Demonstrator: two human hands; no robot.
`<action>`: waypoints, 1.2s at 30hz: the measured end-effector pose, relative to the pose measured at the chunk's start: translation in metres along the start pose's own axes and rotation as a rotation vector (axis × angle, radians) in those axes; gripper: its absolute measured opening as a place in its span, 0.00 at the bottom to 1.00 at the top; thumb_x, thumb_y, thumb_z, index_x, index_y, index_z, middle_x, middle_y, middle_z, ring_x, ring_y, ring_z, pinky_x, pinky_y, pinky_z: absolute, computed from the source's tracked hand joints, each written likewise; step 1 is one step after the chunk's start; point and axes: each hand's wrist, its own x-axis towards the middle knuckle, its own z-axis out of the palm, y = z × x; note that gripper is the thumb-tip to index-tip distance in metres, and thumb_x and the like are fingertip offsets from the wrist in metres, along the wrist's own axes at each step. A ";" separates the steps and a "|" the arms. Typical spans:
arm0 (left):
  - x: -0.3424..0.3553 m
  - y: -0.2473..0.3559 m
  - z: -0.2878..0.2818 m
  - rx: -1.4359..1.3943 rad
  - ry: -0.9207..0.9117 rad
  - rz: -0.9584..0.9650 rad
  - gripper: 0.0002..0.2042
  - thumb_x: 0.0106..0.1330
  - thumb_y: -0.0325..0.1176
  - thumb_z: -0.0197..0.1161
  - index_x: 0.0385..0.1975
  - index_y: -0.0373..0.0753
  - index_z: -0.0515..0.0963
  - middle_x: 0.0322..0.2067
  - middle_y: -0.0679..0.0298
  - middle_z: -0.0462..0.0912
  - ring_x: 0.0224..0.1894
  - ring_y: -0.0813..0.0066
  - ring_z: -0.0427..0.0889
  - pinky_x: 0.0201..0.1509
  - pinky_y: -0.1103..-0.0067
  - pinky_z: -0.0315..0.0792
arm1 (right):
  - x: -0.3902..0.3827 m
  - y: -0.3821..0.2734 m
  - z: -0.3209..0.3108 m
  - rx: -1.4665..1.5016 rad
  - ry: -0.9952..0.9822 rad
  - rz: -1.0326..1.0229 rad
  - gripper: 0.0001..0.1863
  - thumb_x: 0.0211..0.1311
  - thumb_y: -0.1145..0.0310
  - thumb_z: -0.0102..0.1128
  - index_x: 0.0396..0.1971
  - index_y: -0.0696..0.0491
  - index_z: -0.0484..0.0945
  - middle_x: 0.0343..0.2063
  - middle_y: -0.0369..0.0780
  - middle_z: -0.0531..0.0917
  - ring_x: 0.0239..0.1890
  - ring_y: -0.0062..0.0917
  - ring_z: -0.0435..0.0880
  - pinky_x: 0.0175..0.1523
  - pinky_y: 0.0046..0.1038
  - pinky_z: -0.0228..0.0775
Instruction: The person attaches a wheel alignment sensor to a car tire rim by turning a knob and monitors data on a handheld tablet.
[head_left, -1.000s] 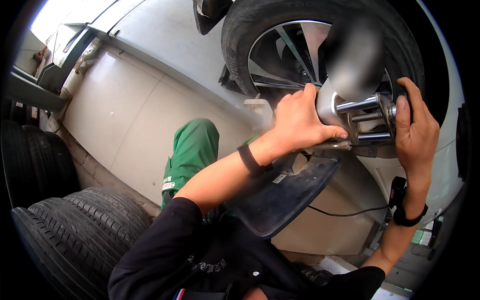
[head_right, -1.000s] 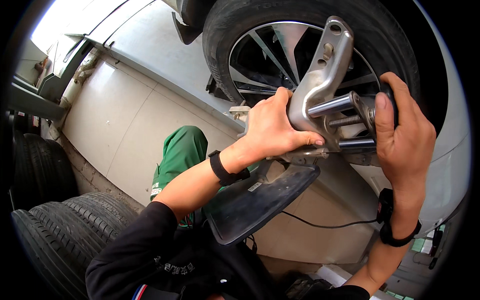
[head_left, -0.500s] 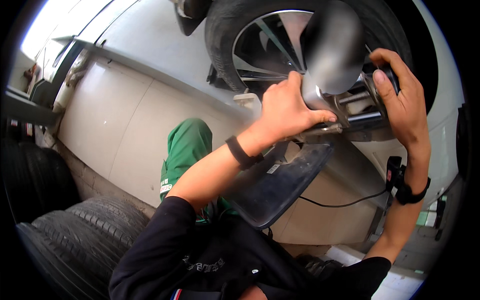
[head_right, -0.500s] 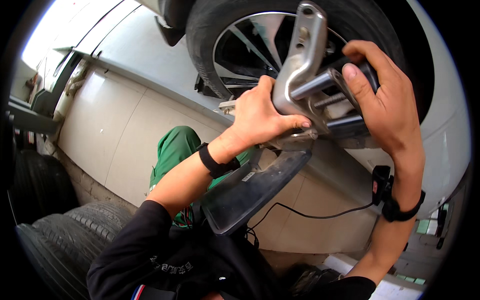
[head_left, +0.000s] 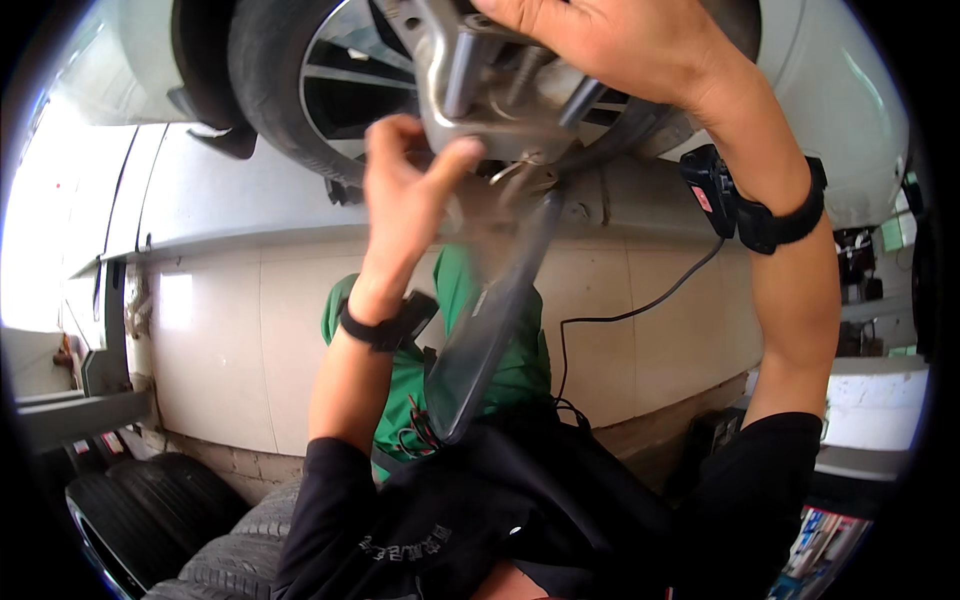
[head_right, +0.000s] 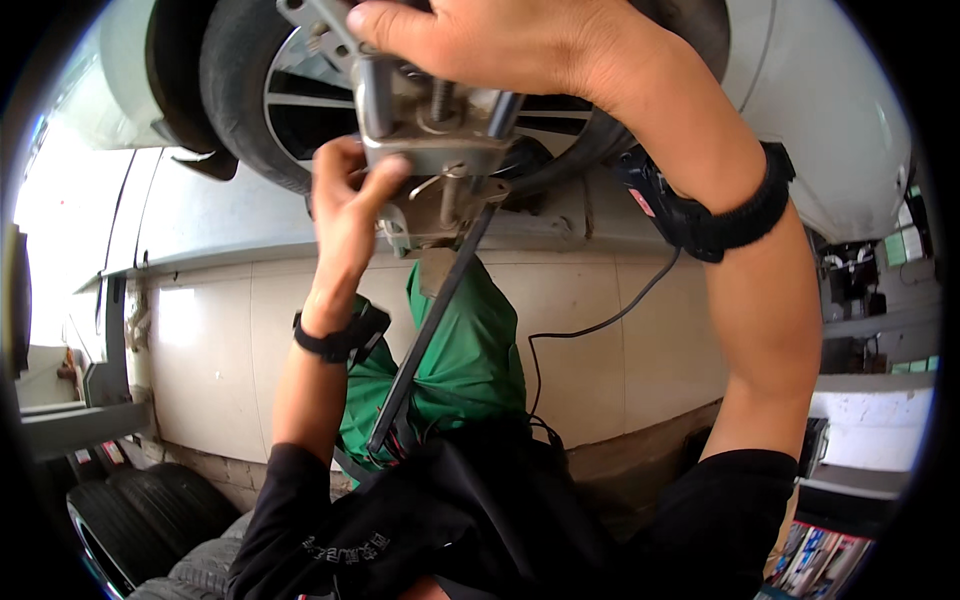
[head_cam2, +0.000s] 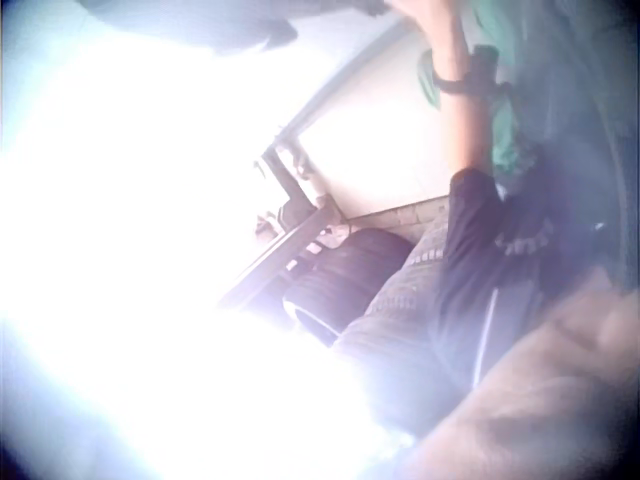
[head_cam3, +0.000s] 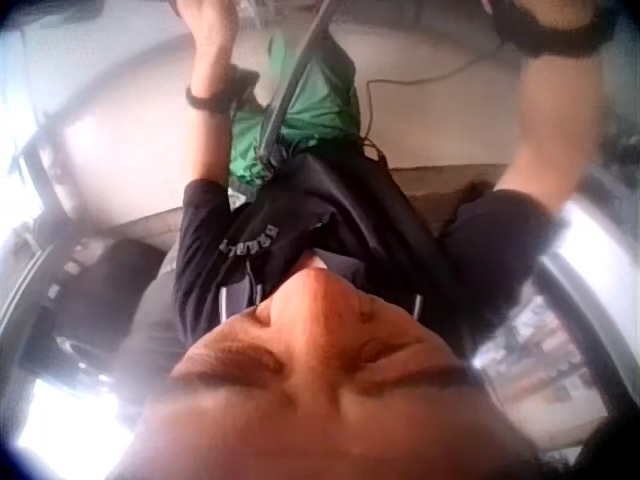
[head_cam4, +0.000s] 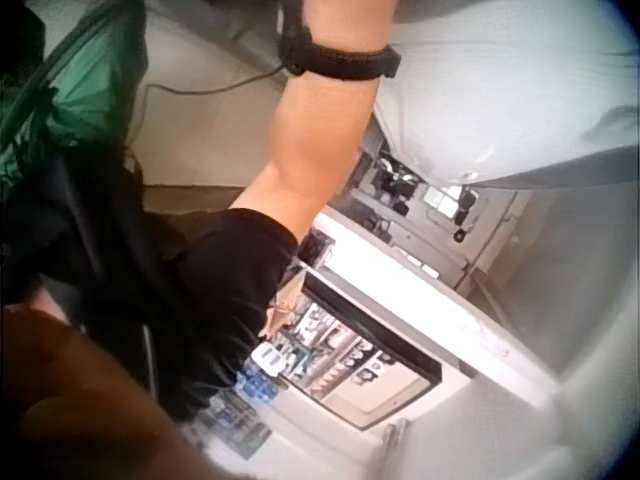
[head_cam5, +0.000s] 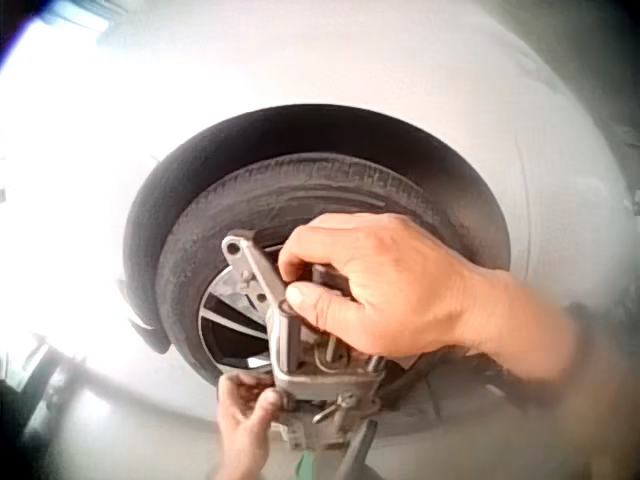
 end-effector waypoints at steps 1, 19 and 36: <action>-0.007 -0.010 -0.006 -0.096 0.086 0.045 0.17 0.68 0.36 0.72 0.48 0.33 0.76 0.40 0.62 0.81 0.43 0.73 0.79 0.53 0.76 0.73 | -0.003 0.006 -0.001 0.029 0.005 -0.085 0.10 0.66 0.66 0.62 0.36 0.58 0.80 0.34 0.48 0.84 0.38 0.44 0.85 0.45 0.40 0.77; -0.064 -0.239 -0.018 -0.821 0.450 -1.059 0.17 0.73 0.47 0.50 0.39 0.37 0.71 0.42 0.54 0.82 0.45 0.58 0.79 0.55 0.65 0.74 | -0.022 0.028 0.010 0.140 0.376 -0.255 0.09 0.57 0.73 0.57 0.21 0.61 0.79 0.20 0.54 0.82 0.23 0.47 0.85 0.33 0.43 0.81; -0.036 -0.228 0.021 -0.870 0.400 -0.965 0.20 0.74 0.41 0.43 0.55 0.35 0.73 0.55 0.53 0.80 0.58 0.52 0.78 0.65 0.59 0.72 | -0.025 0.016 -0.003 0.088 0.228 -0.144 0.11 0.65 0.70 0.58 0.24 0.60 0.78 0.23 0.52 0.83 0.27 0.46 0.86 0.35 0.42 0.81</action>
